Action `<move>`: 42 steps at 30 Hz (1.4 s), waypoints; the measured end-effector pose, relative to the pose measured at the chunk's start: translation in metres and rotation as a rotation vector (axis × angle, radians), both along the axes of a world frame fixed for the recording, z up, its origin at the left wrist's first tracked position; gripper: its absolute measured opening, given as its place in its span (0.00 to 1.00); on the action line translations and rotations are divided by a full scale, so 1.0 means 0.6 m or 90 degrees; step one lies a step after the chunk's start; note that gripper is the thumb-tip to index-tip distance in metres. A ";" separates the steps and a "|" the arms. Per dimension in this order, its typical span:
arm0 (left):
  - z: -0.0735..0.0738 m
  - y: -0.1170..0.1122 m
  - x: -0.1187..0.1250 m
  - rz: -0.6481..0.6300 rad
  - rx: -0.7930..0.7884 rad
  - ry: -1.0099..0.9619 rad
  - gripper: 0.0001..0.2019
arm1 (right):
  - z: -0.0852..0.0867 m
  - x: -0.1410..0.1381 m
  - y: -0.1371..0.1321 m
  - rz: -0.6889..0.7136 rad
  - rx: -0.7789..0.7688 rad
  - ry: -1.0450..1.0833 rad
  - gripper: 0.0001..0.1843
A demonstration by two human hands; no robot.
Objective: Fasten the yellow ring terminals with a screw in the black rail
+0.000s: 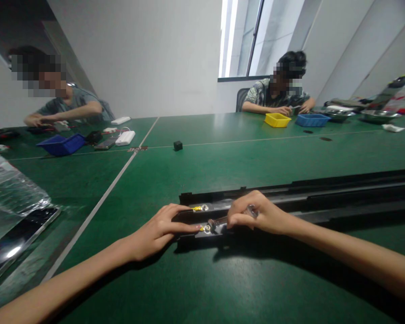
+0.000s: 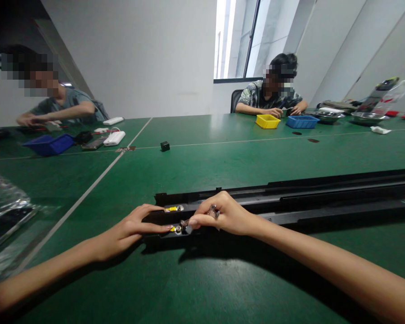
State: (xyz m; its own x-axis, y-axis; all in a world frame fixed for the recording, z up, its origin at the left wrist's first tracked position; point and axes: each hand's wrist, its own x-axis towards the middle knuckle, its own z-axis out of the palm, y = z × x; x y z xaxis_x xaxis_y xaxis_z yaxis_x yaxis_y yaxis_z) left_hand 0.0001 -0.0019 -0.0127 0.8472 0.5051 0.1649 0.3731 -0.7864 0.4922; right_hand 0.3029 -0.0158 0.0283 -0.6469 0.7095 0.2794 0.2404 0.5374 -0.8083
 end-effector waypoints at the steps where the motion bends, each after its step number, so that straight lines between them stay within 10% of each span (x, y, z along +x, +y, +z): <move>1: -0.001 0.000 0.000 0.002 0.000 -0.002 0.21 | 0.000 0.000 0.000 -0.001 -0.001 0.001 0.16; 42: 0.005 -0.001 0.003 -0.007 0.008 -0.002 0.22 | 0.001 -0.002 0.000 0.001 0.023 0.020 0.13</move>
State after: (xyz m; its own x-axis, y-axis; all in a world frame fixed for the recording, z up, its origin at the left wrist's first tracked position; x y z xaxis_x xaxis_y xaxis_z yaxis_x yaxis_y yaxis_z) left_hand 0.0019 -0.0023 -0.0098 0.8519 0.4942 0.1736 0.3633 -0.7962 0.4837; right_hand 0.3017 -0.0160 0.0289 -0.6387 0.6975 0.3250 0.2148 0.5671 -0.7951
